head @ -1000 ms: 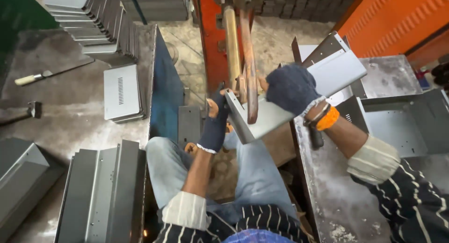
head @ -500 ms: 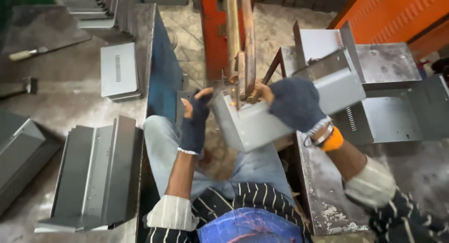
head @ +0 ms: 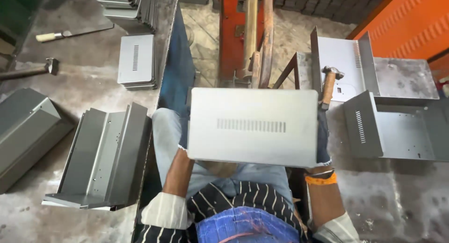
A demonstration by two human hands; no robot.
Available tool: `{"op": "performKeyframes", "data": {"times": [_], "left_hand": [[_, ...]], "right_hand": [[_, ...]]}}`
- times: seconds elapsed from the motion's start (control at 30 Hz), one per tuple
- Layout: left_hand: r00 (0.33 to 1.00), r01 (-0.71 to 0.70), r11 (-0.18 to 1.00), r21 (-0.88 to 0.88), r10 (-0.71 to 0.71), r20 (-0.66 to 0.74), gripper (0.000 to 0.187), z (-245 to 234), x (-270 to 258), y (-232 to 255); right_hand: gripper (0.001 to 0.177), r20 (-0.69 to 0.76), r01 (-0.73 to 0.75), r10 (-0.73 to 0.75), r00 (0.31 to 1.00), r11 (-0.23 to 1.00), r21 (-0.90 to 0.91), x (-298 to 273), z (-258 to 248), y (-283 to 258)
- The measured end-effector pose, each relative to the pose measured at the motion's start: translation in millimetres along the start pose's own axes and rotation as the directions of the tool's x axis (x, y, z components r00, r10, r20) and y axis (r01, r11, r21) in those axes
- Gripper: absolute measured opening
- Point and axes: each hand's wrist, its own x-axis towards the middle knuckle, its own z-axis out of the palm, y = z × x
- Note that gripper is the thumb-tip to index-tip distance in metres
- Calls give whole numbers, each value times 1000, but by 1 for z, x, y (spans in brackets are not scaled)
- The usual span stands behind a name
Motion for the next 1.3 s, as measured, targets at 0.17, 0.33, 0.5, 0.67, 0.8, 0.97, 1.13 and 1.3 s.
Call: {"op": "performKeyframes", "data": {"times": [0.17, 0.33, 0.5, 0.67, 0.8, 0.97, 1.13, 1.3], "left_hand": [[991, -39, 888, 459, -23, 128, 47, 48, -4, 99], [878, -470, 552, 688, 210, 431, 46, 102, 26, 173], [728, -686, 262, 679, 259, 635, 37, 130, 75, 195], [756, -653, 208, 728, 122, 643, 23, 137, 90, 206], [760, -646, 251, 721, 117, 640, 20, 131, 92, 198], [784, -617, 264, 741, 117, 610, 19, 127, 92, 193], [765, -633, 236, 737, 51, 642, 14, 130, 96, 194], [777, -607, 249, 754, -13, 630, 13, 134, 98, 198]], "right_hand": [[56, -17, -2, 7, 1000, 955, 297, -20, 31, -37], [61, 20, 176, -176, 984, 962, -209, -6, 42, -23], [94, 258, 201, -126, 958, 937, -288, 35, 67, -22], [106, 342, 279, -167, 925, 908, -312, 62, 78, -27], [103, 331, 249, -130, 934, 904, -346, 68, 74, -15], [98, 249, 208, -121, 961, 909, -361, 58, 78, -18], [103, 215, 215, -145, 966, 910, -354, 54, 80, -15], [103, 193, 229, -168, 967, 906, -356, 52, 82, -13]]}}
